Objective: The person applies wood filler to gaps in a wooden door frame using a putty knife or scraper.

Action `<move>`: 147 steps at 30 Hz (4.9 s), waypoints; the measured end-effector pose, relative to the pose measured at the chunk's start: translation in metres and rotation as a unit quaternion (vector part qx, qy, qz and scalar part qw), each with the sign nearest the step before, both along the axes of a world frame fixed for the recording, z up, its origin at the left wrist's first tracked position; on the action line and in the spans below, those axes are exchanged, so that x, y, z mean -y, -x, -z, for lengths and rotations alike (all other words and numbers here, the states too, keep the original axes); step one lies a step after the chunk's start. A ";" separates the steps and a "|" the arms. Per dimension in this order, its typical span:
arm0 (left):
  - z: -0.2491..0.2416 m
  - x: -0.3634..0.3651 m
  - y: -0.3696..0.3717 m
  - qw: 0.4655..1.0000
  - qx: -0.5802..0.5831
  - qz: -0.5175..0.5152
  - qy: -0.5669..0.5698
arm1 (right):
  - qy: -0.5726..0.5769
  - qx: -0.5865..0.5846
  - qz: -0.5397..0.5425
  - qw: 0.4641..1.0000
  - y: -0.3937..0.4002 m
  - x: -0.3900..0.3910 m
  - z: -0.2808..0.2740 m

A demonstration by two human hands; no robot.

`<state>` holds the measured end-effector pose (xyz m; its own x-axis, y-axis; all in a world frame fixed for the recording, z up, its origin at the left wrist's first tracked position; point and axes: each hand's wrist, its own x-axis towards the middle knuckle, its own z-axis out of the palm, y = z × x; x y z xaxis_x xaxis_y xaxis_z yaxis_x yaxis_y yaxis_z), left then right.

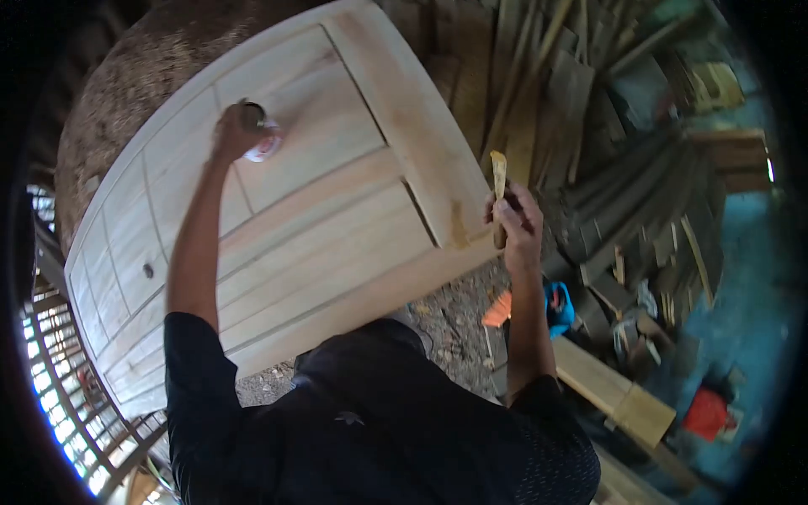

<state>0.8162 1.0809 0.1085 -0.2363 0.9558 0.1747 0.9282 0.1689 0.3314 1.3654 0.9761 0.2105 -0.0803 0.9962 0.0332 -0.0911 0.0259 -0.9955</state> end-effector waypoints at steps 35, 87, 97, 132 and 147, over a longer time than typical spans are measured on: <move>0.111 0.509 -0.179 0.176 0.781 -0.536 -0.268 | 0.121 0.646 -0.165 0.736 -0.070 -0.007 0.066; 0.091 0.459 -0.173 0.249 0.758 -0.565 -0.212 | 0.025 0.666 -0.244 0.705 -0.110 -0.005 0.063; 0.109 0.471 -0.162 0.234 0.772 -0.551 -0.215 | -0.056 0.591 -0.249 0.765 -0.134 -0.011 0.075; 0.103 0.464 -0.169 0.257 0.769 -0.545 -0.215 | -0.001 0.636 -0.233 0.736 -0.107 -0.029 0.077; 0.106 0.464 -0.168 0.254 0.784 -0.521 -0.223 | -0.003 0.642 -0.272 0.717 -0.120 -0.039 0.047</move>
<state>0.9844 0.6166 0.0020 -0.4333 0.2003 -0.8787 -0.8753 -0.3258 0.3574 1.4859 1.0150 0.1635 -0.4260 0.8055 -0.4120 0.9015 0.3397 -0.2680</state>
